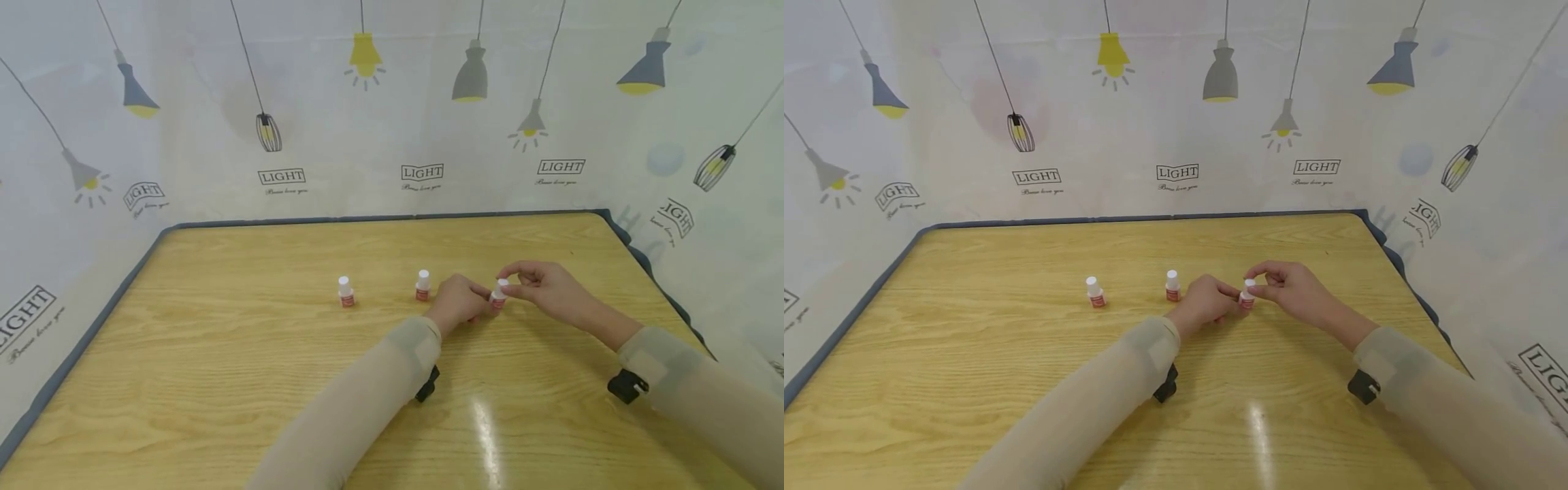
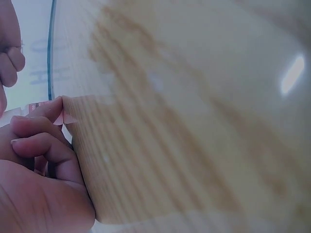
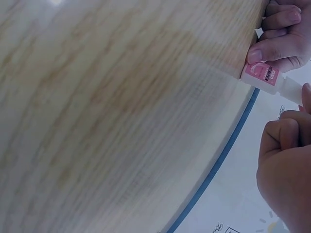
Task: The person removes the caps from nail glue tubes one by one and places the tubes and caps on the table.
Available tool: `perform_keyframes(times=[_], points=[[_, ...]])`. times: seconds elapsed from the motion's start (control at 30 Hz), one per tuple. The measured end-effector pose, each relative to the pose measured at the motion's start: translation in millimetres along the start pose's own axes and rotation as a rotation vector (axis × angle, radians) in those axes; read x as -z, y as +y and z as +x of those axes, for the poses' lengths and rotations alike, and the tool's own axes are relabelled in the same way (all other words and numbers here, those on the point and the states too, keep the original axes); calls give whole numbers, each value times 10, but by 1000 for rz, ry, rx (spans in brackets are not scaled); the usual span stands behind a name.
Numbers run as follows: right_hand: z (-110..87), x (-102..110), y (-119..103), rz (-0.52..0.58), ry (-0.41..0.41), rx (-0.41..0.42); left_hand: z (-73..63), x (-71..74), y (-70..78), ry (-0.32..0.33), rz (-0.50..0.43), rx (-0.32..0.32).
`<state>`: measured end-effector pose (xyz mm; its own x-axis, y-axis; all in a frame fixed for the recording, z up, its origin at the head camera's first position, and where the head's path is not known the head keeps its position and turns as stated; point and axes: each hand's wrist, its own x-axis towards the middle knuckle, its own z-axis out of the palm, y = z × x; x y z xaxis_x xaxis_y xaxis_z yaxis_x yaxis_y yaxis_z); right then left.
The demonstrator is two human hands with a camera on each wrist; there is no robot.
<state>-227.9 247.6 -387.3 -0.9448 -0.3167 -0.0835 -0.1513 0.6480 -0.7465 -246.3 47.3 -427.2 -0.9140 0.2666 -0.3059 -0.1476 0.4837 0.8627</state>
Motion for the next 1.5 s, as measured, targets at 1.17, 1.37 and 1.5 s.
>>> perform_keyframes(times=[1.17, 1.37, 1.5], points=[[71, -23, 82, -44, 0, 13, 2, -4, 6, 6, -26, 28], [76, -6, 96, 2, -22, 15, -18, 9, 9, 5, -34, 21], [86, 3, 87, 57, -41, -22, -18, 9, 12, 10, -48, 25]])
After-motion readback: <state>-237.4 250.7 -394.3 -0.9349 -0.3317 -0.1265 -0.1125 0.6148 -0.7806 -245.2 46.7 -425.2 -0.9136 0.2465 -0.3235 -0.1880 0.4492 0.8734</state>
